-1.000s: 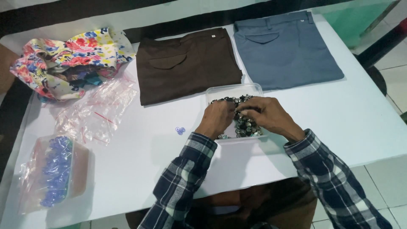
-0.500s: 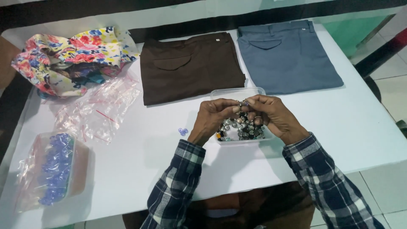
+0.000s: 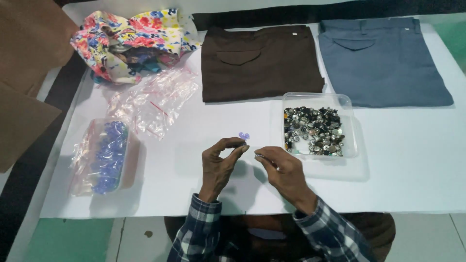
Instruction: Sorting small purple and black buttons into different containers on a work surface.
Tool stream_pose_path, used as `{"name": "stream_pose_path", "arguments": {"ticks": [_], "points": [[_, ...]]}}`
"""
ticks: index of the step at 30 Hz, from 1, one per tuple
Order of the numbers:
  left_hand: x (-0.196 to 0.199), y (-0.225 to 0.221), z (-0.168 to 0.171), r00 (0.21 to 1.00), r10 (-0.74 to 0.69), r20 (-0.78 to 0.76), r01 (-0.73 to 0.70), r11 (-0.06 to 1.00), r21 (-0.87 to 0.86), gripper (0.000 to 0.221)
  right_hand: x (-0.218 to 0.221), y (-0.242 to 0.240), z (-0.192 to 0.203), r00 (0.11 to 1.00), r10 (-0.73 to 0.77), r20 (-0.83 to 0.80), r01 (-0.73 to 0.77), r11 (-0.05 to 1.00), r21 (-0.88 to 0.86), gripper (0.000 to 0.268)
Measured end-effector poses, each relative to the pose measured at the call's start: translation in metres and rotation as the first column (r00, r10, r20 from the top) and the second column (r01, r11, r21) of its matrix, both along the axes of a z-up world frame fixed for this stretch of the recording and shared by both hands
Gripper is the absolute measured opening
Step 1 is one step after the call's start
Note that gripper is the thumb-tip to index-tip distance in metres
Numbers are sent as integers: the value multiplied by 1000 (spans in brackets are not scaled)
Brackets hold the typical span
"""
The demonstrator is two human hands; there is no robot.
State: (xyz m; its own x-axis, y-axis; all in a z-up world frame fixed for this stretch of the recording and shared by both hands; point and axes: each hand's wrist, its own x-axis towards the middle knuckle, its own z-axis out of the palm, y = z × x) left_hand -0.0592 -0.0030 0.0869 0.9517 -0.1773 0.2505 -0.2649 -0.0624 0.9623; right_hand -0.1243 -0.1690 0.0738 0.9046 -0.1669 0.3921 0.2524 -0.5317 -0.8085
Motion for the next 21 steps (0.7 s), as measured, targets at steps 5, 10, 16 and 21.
{"name": "stream_pose_path", "arguments": {"ticks": [5,10,16,21], "points": [[15,7,-57,981,85,174,-125,964,234,11,29,21,-45,998,-45,39,55,955,-291,14],[28,8,-77,955,109,274,-226,868,443,11,48,24,-56,995,-102,13,99,918,-385,12],[27,10,-80,965,88,246,-197,865,461,13,47,26,-46,994,-111,6,107,935,-337,28],[28,11,-89,975,71,209,-165,866,472,33,44,25,-45,989,-106,-102,91,985,-146,38]]}}
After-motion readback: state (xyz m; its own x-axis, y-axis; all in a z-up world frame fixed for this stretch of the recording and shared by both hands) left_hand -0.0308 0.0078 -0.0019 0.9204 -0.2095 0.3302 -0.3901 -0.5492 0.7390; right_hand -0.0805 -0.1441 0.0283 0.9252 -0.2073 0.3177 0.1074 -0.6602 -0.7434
